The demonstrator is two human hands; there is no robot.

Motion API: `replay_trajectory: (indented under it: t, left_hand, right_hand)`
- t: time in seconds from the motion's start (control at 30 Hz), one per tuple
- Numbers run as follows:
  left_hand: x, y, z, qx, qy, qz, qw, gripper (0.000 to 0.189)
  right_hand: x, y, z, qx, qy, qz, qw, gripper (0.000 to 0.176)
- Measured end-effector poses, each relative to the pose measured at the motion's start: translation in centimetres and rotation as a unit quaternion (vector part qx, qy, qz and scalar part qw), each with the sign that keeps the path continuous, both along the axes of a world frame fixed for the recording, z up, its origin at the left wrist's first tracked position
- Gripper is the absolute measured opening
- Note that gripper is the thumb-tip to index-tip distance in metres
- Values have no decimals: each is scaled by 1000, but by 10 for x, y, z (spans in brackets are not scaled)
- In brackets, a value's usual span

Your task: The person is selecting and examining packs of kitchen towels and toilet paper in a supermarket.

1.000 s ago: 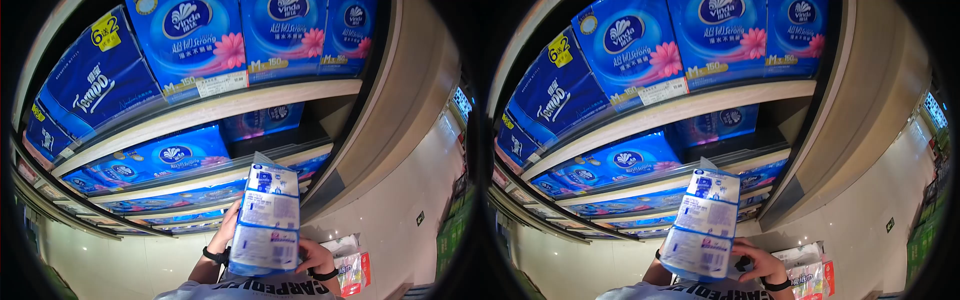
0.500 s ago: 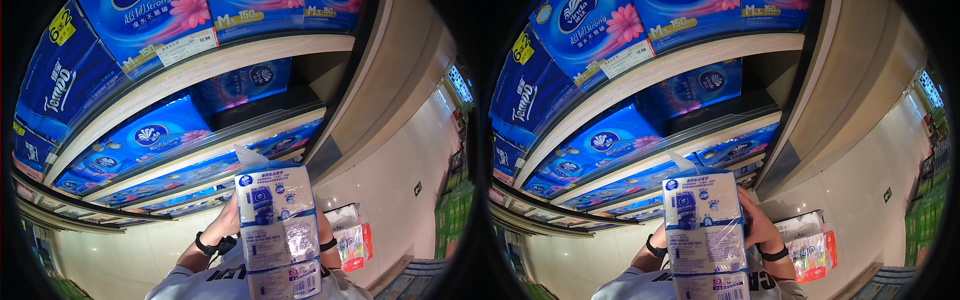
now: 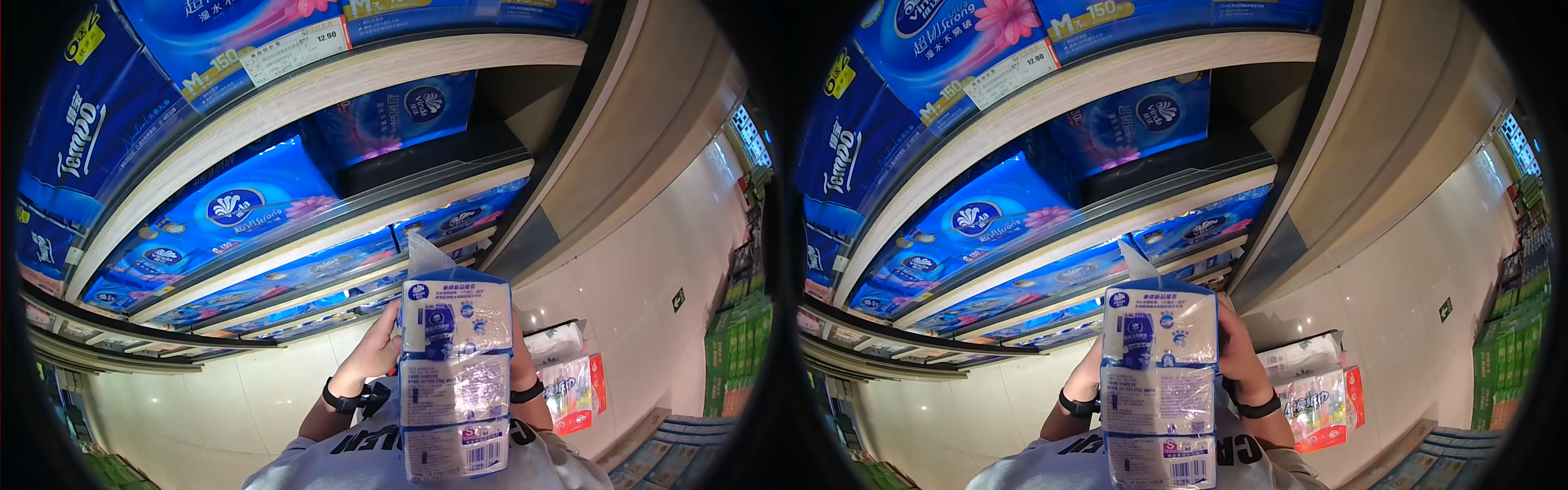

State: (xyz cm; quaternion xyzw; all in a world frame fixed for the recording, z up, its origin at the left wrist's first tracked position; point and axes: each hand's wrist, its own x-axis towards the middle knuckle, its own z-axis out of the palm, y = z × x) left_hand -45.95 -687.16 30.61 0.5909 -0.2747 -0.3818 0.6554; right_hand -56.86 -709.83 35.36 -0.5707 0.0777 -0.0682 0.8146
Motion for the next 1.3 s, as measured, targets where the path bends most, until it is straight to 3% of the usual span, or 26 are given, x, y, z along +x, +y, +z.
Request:
replay_trajectory:
  t: [0.2,0.3,0.47,0.73,0.87,1.03,1.13,1.3]
  left_hand:
    - [2,-3,-11,-1,-40,10,999,58]
    - [2,-8,-5,5,-77,10,997,54]
    - [3,-8,-10,36,-73,12,997,53]
    - [5,-10,-4,20,-55,-7,998,50]
    - [6,-9,-1,33,-59,-24,997,51]
    - [9,2,-16,-34,53,-27,998,52]
    - [7,-2,-5,-1,102,-7,995,50]
    - [3,-7,13,31,63,-1,998,48]
  right_hand:
    - [0,-6,-8,-9,-29,35,999,86]
    - [-3,-5,-10,48,-40,11,998,73]
    - [-4,-4,4,3,-20,13,1000,58]
    - [3,-21,-23,-39,-44,57,997,77]
    - [2,-23,-24,-41,-43,57,997,77]
    - [2,-23,-33,-57,-79,61,993,75]
    - [5,-21,-27,-82,-113,63,988,71]
    - [4,-18,-21,-43,-82,48,995,65]
